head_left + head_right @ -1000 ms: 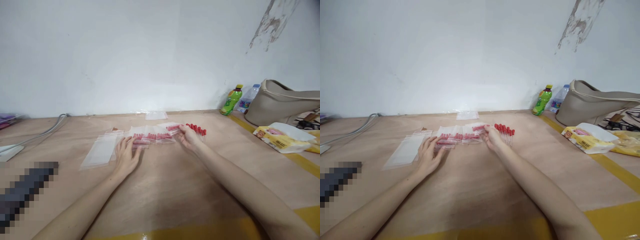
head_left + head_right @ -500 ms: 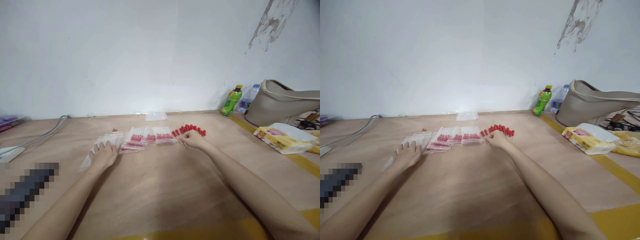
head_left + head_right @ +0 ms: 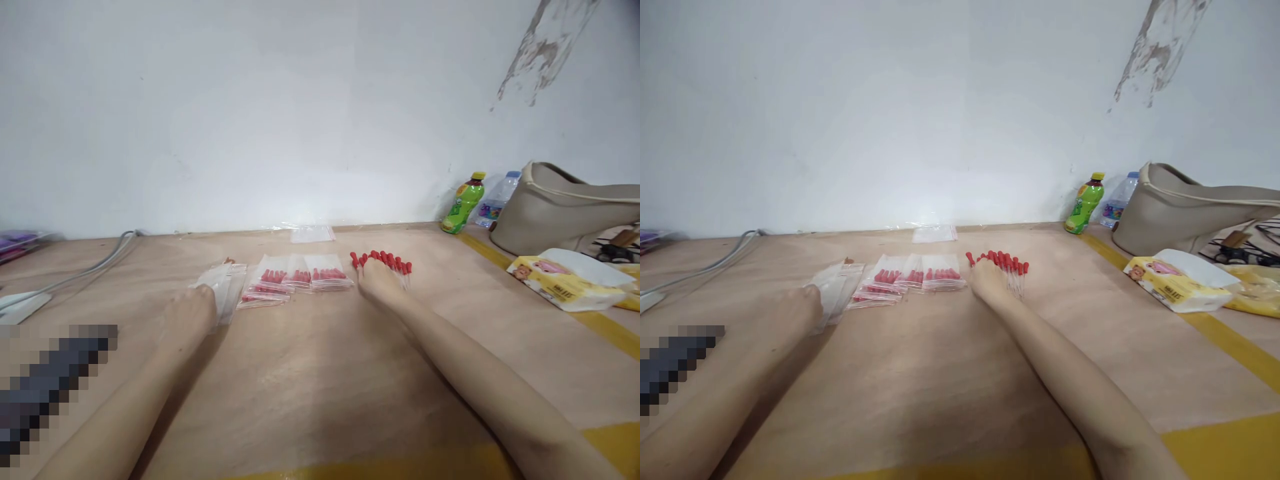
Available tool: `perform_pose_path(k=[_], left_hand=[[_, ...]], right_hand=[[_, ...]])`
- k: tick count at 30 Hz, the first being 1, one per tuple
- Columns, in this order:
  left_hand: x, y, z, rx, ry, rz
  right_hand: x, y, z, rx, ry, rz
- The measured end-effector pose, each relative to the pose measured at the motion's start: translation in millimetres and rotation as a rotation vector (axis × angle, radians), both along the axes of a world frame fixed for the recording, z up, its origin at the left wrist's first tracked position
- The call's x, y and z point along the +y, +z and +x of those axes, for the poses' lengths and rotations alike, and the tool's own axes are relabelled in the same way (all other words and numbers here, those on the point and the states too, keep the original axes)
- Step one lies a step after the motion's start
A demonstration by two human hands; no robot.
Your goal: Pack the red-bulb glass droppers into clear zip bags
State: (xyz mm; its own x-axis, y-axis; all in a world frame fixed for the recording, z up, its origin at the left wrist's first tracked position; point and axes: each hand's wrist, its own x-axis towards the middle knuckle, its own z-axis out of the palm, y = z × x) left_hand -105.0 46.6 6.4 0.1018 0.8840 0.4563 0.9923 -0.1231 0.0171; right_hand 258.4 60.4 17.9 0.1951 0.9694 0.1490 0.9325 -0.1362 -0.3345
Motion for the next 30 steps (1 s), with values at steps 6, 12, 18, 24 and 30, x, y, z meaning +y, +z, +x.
perform_pose_path(k=[6,12,18,24,30], left_hand=[[-25,11.7,72,0.158,-0.569,0.116],[-61,-3.7,134,0.180,-0.952,-0.200],[-59,-0.4,122,0.057,-0.901,-0.408],[-63,-6.4,122,0.032,-0.855,-0.378],[-68,-12.8,129,-0.095,-0.777,-0.278]], right_hand=[[-18,-22.7,28,0.464,0.172,0.413],[-44,-45.7,41,0.993,0.187,0.457],[-65,-36.7,39,1.303,0.076,0.278],[-74,-38.0,33,1.302,0.047,0.217],[-77,-44.4,27,1.279,0.091,0.237]])
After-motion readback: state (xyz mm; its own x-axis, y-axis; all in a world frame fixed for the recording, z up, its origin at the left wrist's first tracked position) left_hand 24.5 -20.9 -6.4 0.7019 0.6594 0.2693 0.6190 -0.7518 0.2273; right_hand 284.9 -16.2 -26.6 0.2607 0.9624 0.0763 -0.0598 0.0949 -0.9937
